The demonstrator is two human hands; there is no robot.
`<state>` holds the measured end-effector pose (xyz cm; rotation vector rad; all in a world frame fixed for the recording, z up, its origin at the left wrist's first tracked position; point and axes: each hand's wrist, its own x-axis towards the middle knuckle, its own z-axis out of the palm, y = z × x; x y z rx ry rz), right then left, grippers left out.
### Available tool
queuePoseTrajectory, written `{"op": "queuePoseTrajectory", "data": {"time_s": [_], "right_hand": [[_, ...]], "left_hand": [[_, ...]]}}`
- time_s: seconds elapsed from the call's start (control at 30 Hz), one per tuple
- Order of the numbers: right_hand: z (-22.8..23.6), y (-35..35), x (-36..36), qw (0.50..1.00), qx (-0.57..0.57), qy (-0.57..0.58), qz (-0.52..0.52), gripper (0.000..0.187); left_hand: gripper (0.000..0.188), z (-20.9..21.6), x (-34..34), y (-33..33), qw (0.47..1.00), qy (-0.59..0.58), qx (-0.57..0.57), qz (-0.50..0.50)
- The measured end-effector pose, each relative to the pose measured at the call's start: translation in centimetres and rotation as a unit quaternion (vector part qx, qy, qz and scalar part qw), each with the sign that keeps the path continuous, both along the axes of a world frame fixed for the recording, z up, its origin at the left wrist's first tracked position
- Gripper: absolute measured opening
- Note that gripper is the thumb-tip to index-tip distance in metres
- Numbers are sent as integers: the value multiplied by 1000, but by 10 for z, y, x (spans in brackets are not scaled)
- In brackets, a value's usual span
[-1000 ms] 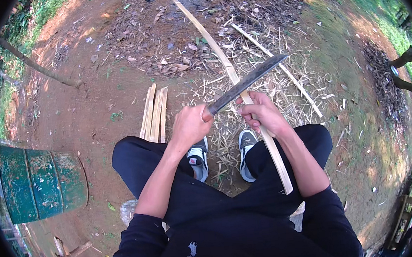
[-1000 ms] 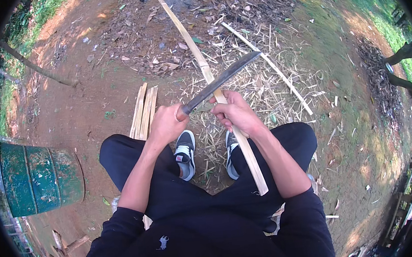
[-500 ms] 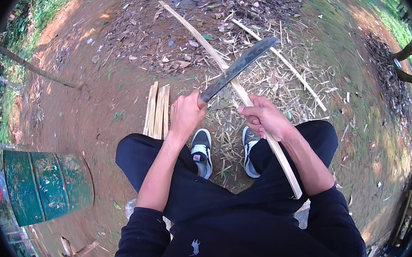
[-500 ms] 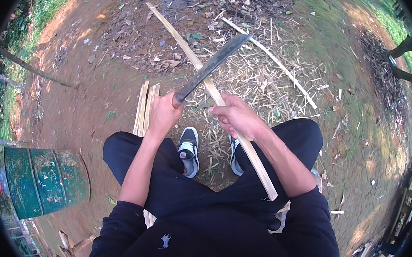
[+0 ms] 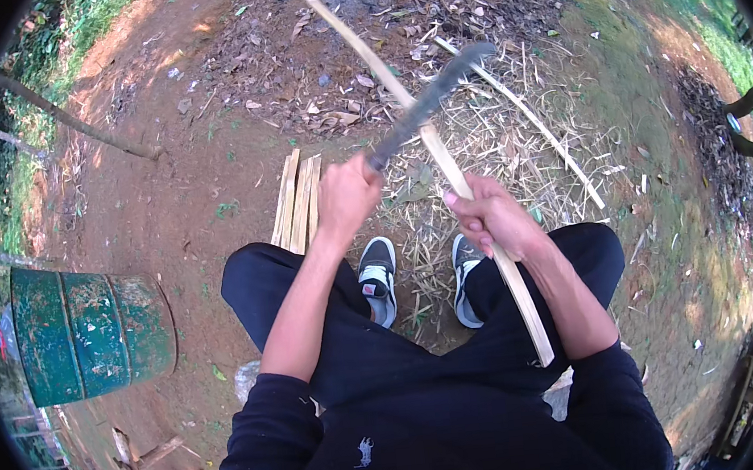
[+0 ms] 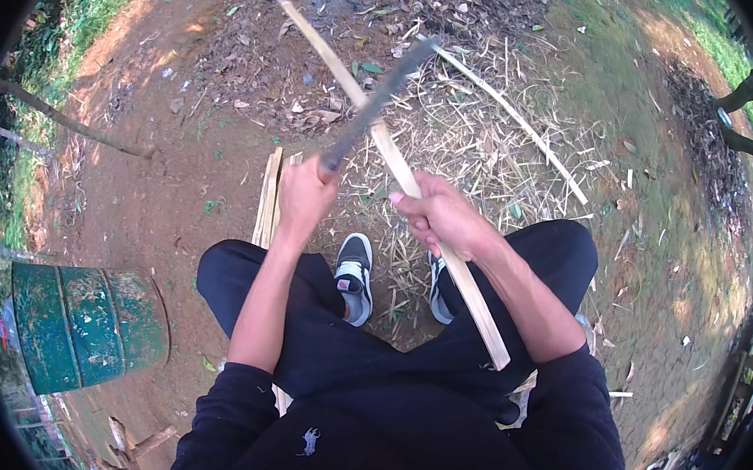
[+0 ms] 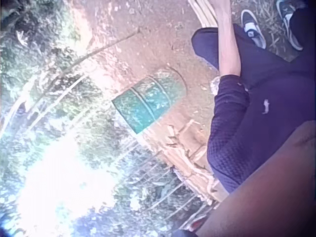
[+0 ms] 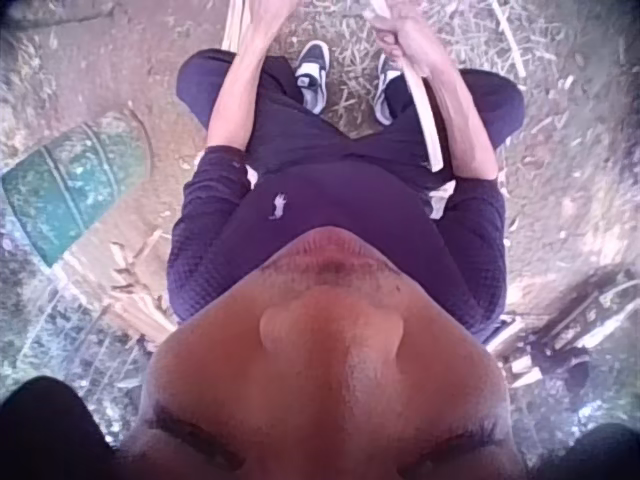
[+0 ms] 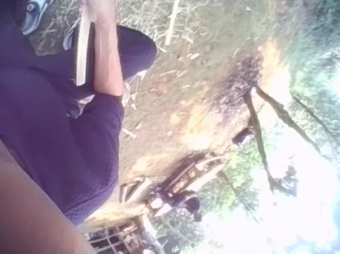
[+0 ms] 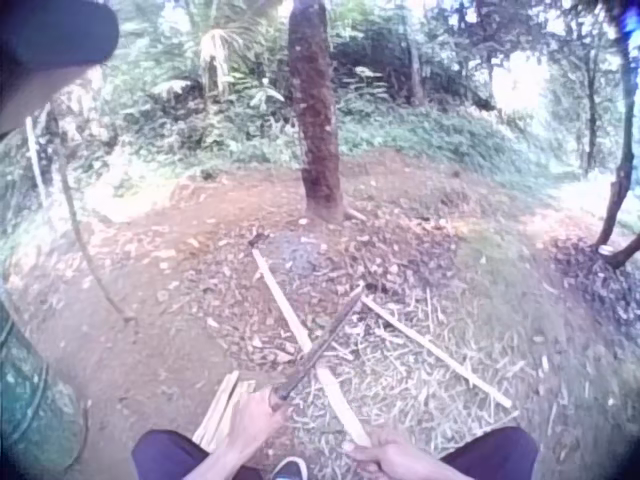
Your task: The person uses a large blade to shave and smooth the edges of a long strip of bamboo, periodically turning the strip and scraping its surface.
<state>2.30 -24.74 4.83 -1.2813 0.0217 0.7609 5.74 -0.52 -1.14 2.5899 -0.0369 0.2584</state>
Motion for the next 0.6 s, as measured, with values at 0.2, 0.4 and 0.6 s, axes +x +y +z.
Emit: {"op": "queuePoseTrajectory", "data": {"time_s": [0.2, 0.4, 0.6], "right_hand": [[-6, 0, -2, 998, 52, 19, 37, 12], [1, -1, 0, 999, 28, 6, 36, 11], [-5, -2, -6, 996, -3, -8, 88, 15]], "left_hand": [[18, 4, 2, 25, 999, 8, 25, 32], [18, 11, -12, 14, 999, 18, 24, 35], [18, 17, 10, 50, 996, -11, 11, 82]]}}
